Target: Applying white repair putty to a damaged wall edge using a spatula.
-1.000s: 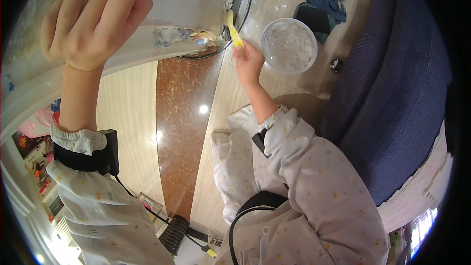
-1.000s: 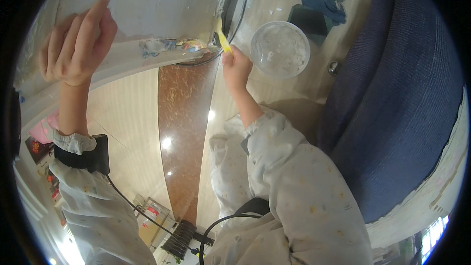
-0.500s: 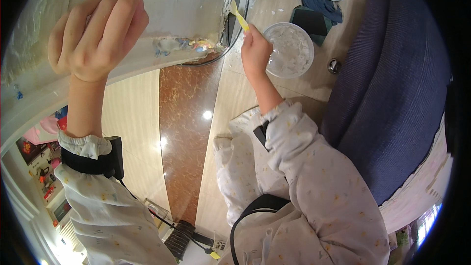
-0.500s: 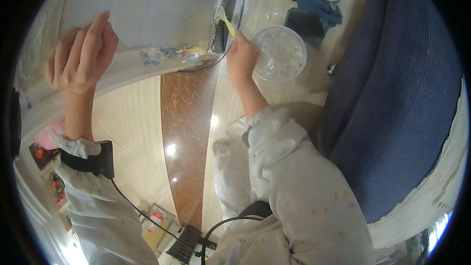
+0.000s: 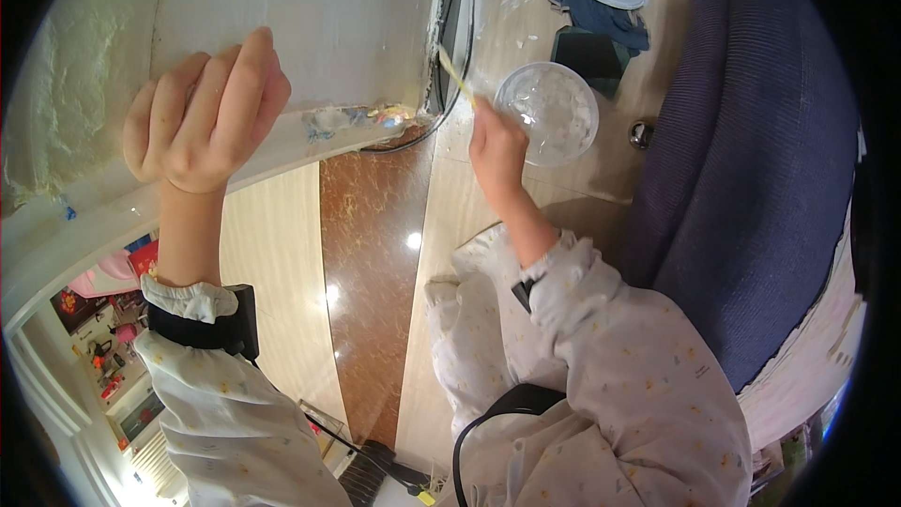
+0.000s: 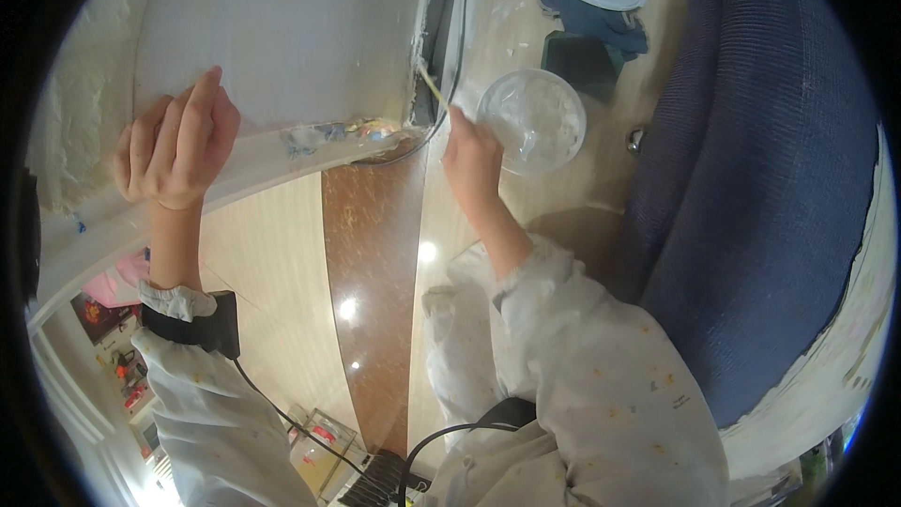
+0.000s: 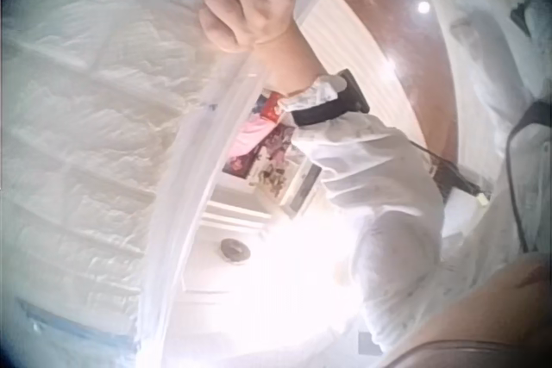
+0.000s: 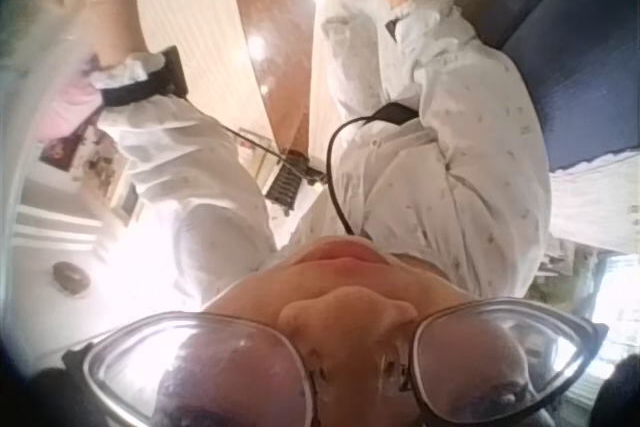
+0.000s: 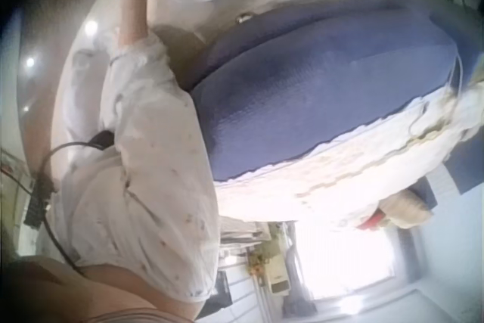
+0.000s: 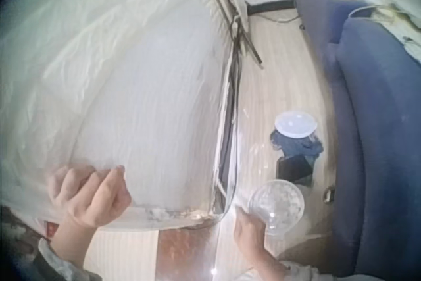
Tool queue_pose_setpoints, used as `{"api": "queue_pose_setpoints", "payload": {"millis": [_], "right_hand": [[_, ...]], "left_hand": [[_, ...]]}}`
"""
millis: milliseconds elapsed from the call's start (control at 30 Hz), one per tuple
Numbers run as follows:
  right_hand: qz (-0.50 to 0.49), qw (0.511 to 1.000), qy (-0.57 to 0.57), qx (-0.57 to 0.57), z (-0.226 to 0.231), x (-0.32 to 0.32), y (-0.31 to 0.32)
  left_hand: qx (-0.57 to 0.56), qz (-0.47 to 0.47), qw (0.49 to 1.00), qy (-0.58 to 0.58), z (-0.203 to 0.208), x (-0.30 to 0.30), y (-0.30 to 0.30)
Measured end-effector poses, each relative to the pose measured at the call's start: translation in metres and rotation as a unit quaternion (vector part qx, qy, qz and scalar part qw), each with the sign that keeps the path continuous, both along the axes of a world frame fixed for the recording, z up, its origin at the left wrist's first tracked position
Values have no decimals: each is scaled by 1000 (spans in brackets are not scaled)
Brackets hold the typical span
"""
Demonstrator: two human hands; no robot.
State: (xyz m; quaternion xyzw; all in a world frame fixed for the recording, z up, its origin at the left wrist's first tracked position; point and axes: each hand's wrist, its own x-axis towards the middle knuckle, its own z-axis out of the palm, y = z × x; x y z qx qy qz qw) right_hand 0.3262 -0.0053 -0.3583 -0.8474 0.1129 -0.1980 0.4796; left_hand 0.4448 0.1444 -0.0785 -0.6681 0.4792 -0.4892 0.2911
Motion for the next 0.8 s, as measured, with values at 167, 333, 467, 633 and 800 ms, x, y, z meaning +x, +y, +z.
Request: {"api": "queue_pose_setpoints", "payload": {"millis": [167,333,467,633,800], "right_hand": [[-76,997,-1,-4,4,118,-16],[62,993,45,-92,-9,141,0],[170,979,94,-60,-15,71,12],[152,988,38,-12,-24,-17,22],[10,999,9,-41,-20,-11,5]], "left_hand": [[-4,12,1000,7,-4,-2,-8],[6,9,1000,9,-3,-2,-3],[12,5,1000,14,0,-1,-2],[-1,3,1000,-3,-2,3,-5],[-2,9,1000,-6,-3,1,-5]]}}
